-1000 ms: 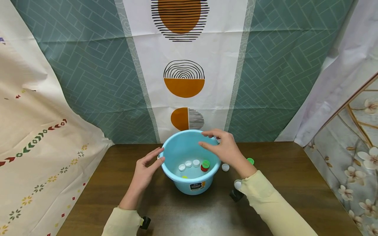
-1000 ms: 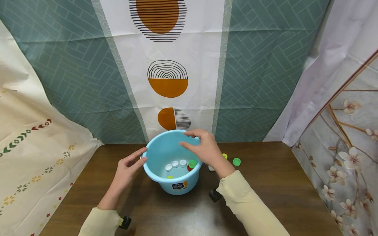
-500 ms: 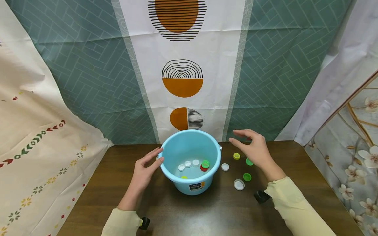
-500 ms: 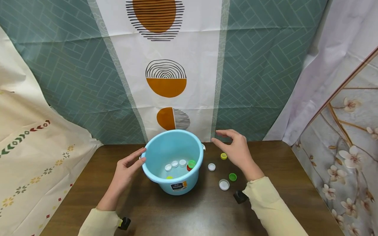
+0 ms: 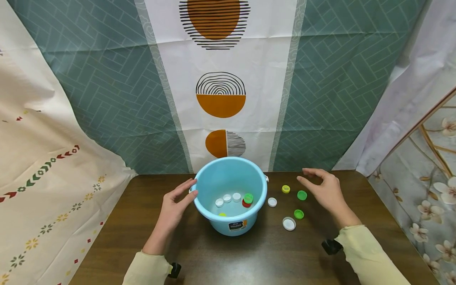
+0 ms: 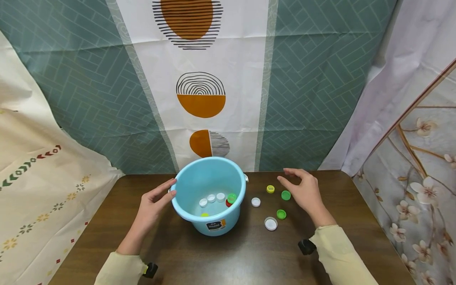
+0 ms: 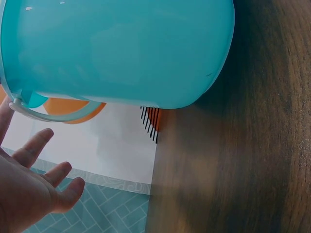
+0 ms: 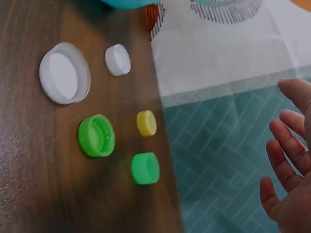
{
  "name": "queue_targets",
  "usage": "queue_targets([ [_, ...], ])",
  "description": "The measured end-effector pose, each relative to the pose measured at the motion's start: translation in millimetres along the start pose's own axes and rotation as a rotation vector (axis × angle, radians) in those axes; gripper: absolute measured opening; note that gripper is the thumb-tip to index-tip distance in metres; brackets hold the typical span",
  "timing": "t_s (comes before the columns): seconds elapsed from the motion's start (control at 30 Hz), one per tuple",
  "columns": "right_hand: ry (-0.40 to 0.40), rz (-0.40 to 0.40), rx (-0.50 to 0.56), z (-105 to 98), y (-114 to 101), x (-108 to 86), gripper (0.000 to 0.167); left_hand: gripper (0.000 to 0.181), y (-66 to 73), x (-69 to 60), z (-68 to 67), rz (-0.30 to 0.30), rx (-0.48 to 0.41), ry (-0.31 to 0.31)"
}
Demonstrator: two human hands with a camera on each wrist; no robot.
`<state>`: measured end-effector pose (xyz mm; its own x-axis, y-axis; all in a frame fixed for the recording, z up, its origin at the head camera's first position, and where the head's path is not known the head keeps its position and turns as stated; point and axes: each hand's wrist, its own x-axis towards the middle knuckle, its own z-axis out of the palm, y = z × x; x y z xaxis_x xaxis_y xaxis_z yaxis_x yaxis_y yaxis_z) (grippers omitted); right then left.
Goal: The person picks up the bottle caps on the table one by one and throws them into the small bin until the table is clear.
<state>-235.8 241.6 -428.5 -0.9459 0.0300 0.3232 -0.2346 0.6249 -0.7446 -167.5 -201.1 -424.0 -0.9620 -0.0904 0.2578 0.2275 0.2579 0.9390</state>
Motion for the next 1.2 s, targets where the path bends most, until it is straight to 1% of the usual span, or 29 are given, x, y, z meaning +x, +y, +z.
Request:
queue_targets([
  [0.2, -0.026, 0.002, -0.023, 3, 17, -0.5, 0.051, 0.035, 0.6, -0.2, 0.1, -0.003, 0.007, -0.001],
  [0.4, -0.075, 0.052, -0.059, 11, 41, -0.4, 0.059, 0.035, 2.6, -0.7, -0.5, -0.013, 0.007, -0.004],
  [0.47, -0.088, 0.066, -0.072, 14, 50, -1.4, 0.06, 0.036, 6.6, -1.7, -0.6, -0.016, 0.006, -0.012],
  [0.6, -0.106, 0.07, -0.097, 18, 62, -4.2, 0.061, 0.038, 19.9, -4.4, -0.8, -0.029, 0.003, -0.025],
  [0.73, -0.136, 0.074, -0.108, 20, 69, -6.2, 0.066, 0.039, 31.2, -6.8, -0.1, -0.044, 0.012, -0.032],
  [0.83, -0.163, 0.085, -0.122, 22, 72, -6.0, 0.069, 0.039, 34.9, -7.3, 0.6, -0.047, 0.017, -0.033],
  [1.03, -0.209, 0.064, -0.191, 27, 82, -4.7, 0.073, 0.039, 33.5, -6.7, 0.8, -0.041, 0.004, -0.029],
  [1.1, -0.22, 0.056, -0.216, 29, 84, -4.6, 0.074, 0.039, 31.1, -6.3, 0.2, -0.035, 0.0, -0.031],
  [1.2, -0.234, 0.062, -0.243, 33, 87, -5.0, 0.074, 0.038, 22.3, -4.7, -1.1, -0.033, -0.008, -0.03],
])
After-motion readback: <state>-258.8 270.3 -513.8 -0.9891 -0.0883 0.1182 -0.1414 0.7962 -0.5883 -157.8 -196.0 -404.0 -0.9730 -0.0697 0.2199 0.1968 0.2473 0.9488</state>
